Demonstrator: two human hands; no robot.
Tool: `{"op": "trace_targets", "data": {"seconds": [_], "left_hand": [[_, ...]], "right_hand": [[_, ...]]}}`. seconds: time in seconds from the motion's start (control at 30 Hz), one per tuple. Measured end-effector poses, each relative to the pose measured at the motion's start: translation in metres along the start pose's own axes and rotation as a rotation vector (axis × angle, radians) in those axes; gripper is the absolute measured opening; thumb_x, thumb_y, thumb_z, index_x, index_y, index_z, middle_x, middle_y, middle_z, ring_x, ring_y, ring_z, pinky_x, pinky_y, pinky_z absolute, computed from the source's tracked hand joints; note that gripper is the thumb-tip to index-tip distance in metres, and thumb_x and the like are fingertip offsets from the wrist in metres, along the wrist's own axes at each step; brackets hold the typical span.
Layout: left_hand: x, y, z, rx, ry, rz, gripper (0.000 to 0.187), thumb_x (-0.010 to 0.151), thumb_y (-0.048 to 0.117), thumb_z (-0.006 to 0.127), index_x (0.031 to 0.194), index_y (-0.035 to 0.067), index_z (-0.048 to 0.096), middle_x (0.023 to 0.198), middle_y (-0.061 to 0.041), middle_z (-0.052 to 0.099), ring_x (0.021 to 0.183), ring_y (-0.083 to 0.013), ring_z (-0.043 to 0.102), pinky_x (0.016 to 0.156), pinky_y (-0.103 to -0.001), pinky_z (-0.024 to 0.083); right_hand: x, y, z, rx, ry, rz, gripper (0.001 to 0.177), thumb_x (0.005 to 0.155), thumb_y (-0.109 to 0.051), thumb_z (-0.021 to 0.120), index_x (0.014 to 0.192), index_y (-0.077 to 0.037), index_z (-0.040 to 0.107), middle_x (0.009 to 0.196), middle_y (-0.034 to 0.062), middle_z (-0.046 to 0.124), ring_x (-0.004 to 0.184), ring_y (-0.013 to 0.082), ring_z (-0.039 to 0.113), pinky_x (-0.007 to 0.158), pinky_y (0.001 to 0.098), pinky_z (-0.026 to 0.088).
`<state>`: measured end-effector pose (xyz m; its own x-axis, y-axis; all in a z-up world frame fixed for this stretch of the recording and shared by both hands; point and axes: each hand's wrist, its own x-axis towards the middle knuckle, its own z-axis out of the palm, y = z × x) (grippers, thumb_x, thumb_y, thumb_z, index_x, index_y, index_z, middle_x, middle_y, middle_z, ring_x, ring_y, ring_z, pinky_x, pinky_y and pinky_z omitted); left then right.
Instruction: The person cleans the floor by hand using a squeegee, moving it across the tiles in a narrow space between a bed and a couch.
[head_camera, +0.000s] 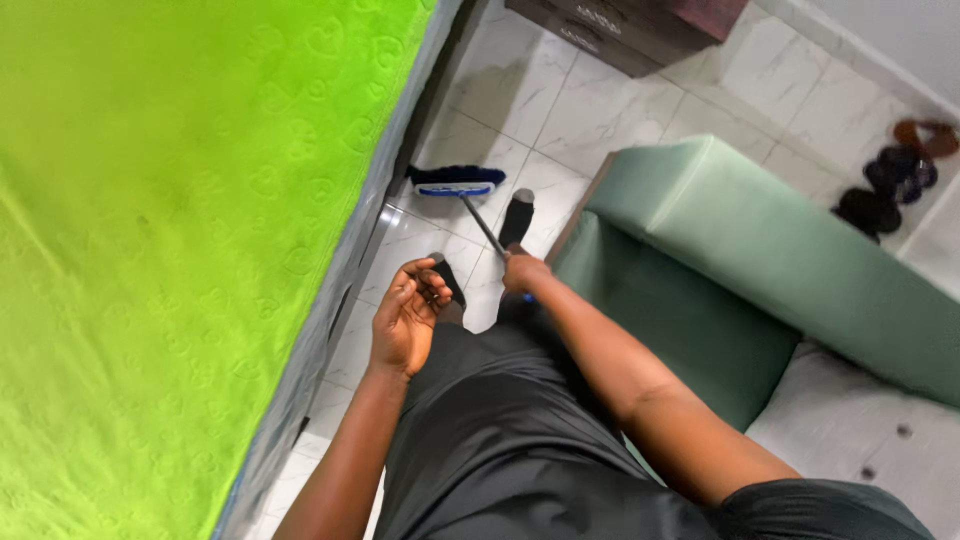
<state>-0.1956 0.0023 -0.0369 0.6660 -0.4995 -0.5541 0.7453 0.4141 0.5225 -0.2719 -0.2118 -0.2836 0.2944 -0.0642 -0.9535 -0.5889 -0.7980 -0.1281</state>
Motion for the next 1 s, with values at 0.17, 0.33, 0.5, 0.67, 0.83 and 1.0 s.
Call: {"op": "trace_targets", "data": {"seconds": [0.17,0.33,0.5,0.67,0.83,1.0], "left_hand": [[-0.025,0.016,-0.032,0.039,-0.045,-0.040,0.039,0.099,0.027,0.057,0.130,0.003,0.058,0.106,-0.008,0.064,0.102,-0.0200,0.064,0.097,-0.036,0.050],[-0.039,0.024,-0.052,0.093,-0.072,-0.065,0.039,0.098,0.026,0.057,0.129,0.003,0.058,0.104,-0.008,0.065,0.100,-0.0205,0.064,0.095,-0.037,0.050],[-0.049,0.029,-0.064,0.126,-0.130,-0.114,0.038,0.100,0.026,0.057,0.129,0.003,0.058,0.104,-0.008,0.065,0.100,-0.0206,0.063,0.096,-0.036,0.049],[-0.052,0.038,-0.071,0.167,-0.168,-0.129,0.038,0.099,0.027,0.057,0.129,0.003,0.058,0.104,-0.008,0.065,0.101,-0.0209,0.064,0.096,-0.037,0.050],[-0.058,0.044,-0.084,0.165,-0.185,-0.141,0.038,0.100,0.027,0.056,0.130,0.004,0.058,0.105,-0.008,0.064,0.102,-0.0211,0.064,0.096,-0.037,0.050],[-0.067,0.042,-0.093,0.172,-0.186,-0.142,0.038,0.100,0.027,0.056,0.130,0.004,0.058,0.105,-0.008,0.065,0.102,-0.0211,0.063,0.097,-0.038,0.050]], "right_hand": [[-0.035,0.015,0.004,0.050,0.107,-0.009,0.072,0.091,-0.019,0.054,0.161,-0.019,0.035,0.138,0.0213,0.063,0.125,0.0369,0.063,0.104,0.0454,0.052],[0.012,0.030,0.037,0.283,0.282,0.008,0.068,0.089,-0.017,0.054,0.156,-0.017,0.045,0.134,0.0244,0.064,0.123,0.0385,0.063,0.104,0.0446,0.050],[0.042,0.002,0.084,0.388,0.314,-0.021,0.054,0.091,-0.020,0.056,0.145,-0.010,0.056,0.128,0.0241,0.067,0.114,0.0398,0.066,0.097,0.0456,0.053],[0.030,-0.015,0.127,0.404,0.200,-0.030,0.053,0.090,-0.020,0.058,0.141,-0.010,0.056,0.121,0.0238,0.069,0.105,0.0398,0.069,0.090,0.0465,0.055],[-0.004,0.007,0.128,0.560,0.059,-0.049,0.052,0.088,-0.020,0.061,0.138,-0.009,0.057,0.114,0.0236,0.072,0.097,0.0397,0.071,0.084,0.0474,0.057],[-0.020,0.001,0.094,0.484,0.356,-0.006,0.058,0.084,-0.023,0.066,0.140,-0.009,0.054,0.112,0.0213,0.072,0.092,0.0360,0.074,0.082,0.0441,0.058]]}}
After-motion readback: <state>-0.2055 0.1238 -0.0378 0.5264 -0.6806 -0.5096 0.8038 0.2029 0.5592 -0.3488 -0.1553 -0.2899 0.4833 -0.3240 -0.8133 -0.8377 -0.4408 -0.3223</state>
